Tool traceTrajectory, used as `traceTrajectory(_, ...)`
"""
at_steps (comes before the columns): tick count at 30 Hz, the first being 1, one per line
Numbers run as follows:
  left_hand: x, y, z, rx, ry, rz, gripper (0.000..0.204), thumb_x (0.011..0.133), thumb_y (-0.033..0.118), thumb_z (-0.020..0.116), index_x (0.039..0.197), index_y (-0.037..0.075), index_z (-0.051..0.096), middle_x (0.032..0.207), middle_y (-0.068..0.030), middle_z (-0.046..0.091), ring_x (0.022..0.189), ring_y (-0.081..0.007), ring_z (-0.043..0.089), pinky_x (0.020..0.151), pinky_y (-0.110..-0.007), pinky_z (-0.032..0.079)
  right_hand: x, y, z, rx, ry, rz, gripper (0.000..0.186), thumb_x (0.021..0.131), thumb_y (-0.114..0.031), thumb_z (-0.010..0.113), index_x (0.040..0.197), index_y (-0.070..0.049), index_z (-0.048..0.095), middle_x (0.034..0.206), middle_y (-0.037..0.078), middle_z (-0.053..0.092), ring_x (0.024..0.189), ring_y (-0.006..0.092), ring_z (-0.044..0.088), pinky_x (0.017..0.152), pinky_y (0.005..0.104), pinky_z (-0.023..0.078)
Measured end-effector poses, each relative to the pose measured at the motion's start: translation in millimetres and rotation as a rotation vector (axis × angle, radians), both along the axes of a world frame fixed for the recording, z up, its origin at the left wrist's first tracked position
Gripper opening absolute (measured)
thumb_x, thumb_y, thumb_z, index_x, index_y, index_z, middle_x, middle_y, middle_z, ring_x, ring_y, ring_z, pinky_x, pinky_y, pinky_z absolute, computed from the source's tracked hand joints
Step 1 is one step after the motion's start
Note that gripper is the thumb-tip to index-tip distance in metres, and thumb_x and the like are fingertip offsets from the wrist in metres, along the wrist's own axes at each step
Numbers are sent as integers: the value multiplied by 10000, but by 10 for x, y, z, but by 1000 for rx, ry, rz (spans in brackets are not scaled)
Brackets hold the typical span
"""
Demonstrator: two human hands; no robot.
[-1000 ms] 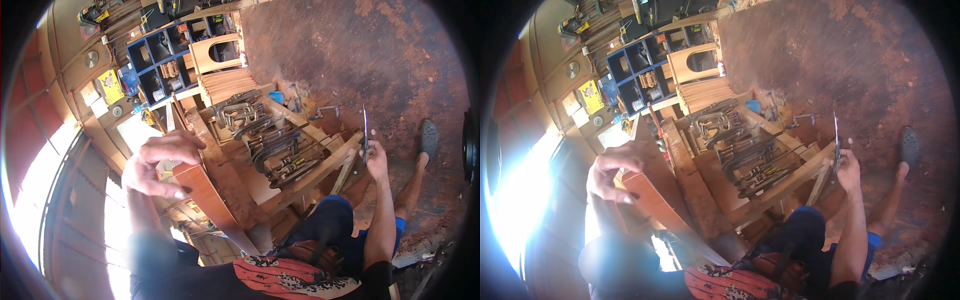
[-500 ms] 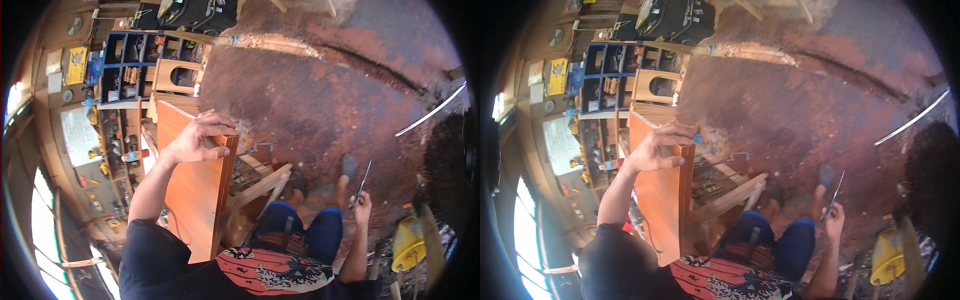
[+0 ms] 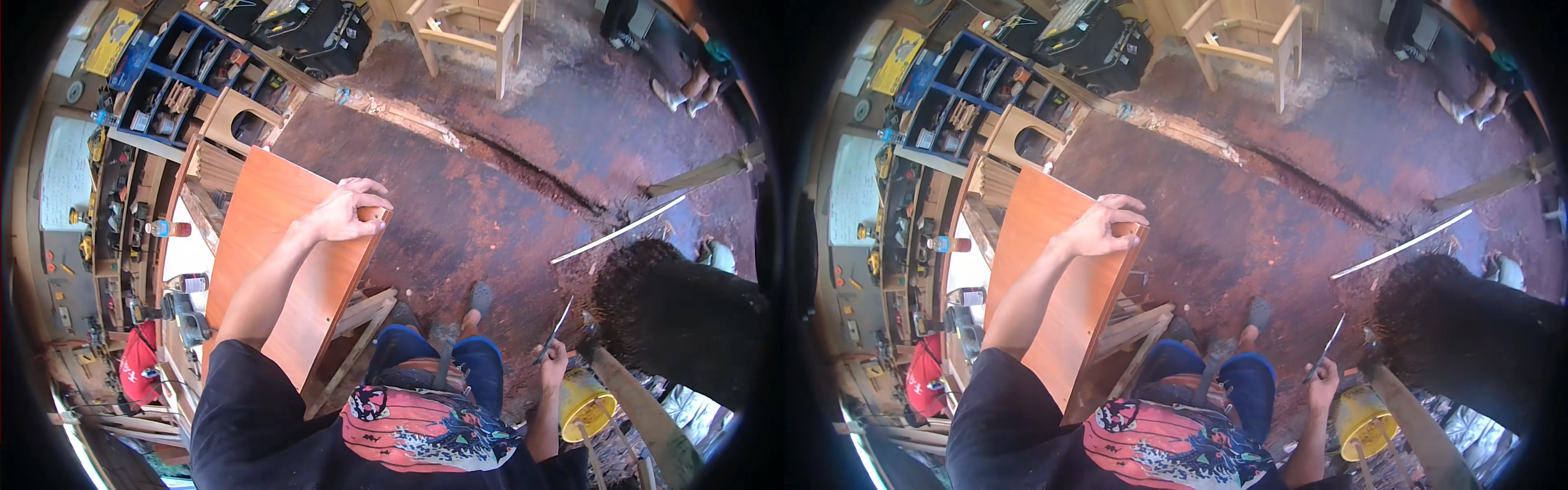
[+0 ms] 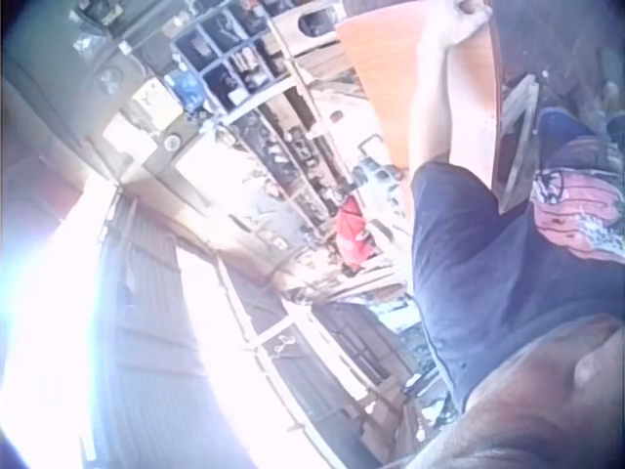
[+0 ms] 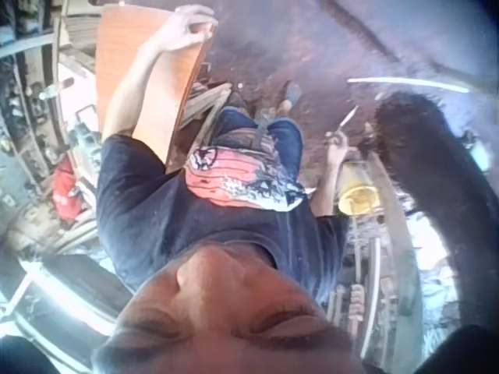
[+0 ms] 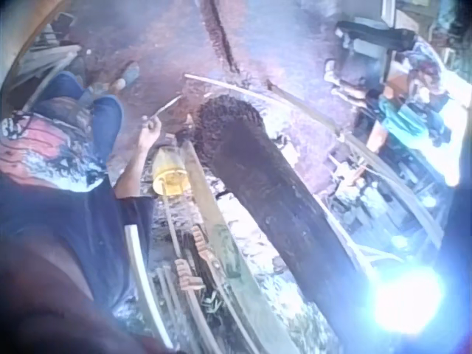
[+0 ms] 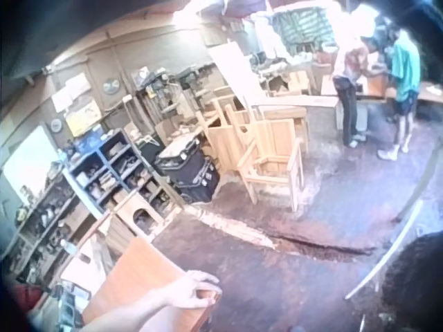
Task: The person trims the excess edge banding of a wood panel with scissors and then uses a handheld router to smooth the edges of the panel.
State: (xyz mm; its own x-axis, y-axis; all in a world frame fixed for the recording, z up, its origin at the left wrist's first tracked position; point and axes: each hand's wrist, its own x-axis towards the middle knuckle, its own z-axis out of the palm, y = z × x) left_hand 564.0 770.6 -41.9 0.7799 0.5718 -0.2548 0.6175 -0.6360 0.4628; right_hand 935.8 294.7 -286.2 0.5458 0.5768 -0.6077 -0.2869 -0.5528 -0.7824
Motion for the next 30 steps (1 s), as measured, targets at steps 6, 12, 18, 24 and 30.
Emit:
traceTrajectory(6,-264,-649,300,203,-430,352,744,866,300,789,1508,55,504,1469,-189,564,1448,-357,460,1202,-492,360,-503,1139,1232,292,-36,147,409,917,22,723,1310,18,612,938,82,752,784,111,684,707,271,559)
traceTrajectory(12,-471,-2924,557,-498,-1006,880,717,1017,236,684,1571,-36,320,1446,-158,573,1320,-224,565,1091,-380,479,-2299,2008,2644,761,-242,1012,369,818,-5,807,1177,6,722,863,115,707,677,129,675,602,289,555)
traceTrajectory(18,-1186,-3969,515,-45,-1193,1504,461,1057,200,624,1440,-37,530,1264,-113,652,1088,-134,624,947,-316,538,-3665,1594,3015,831,-72,1480,255,842,9,755,1093,22,716,911,142,715,714,209,702,656,314,565)
traceTrajectory(24,-2480,-5133,395,632,-881,2031,420,971,211,711,1309,-31,650,928,-88,689,845,-149,636,743,-340,536,-4849,1076,2875,873,71,1919,320,878,-114,797,1154,26,719,1027,154,734,817,224,730,725,337,598)
traceTrajectory(30,-4336,-6067,-36,526,-244,2295,517,894,257,701,1327,-8,609,1100,-242,632,1021,-412,638,921,-515,519,-5600,609,2241,587,-51,1846,330,916,-71,760,1211,61,695,991,129,748,809,152,693,713,283,578)
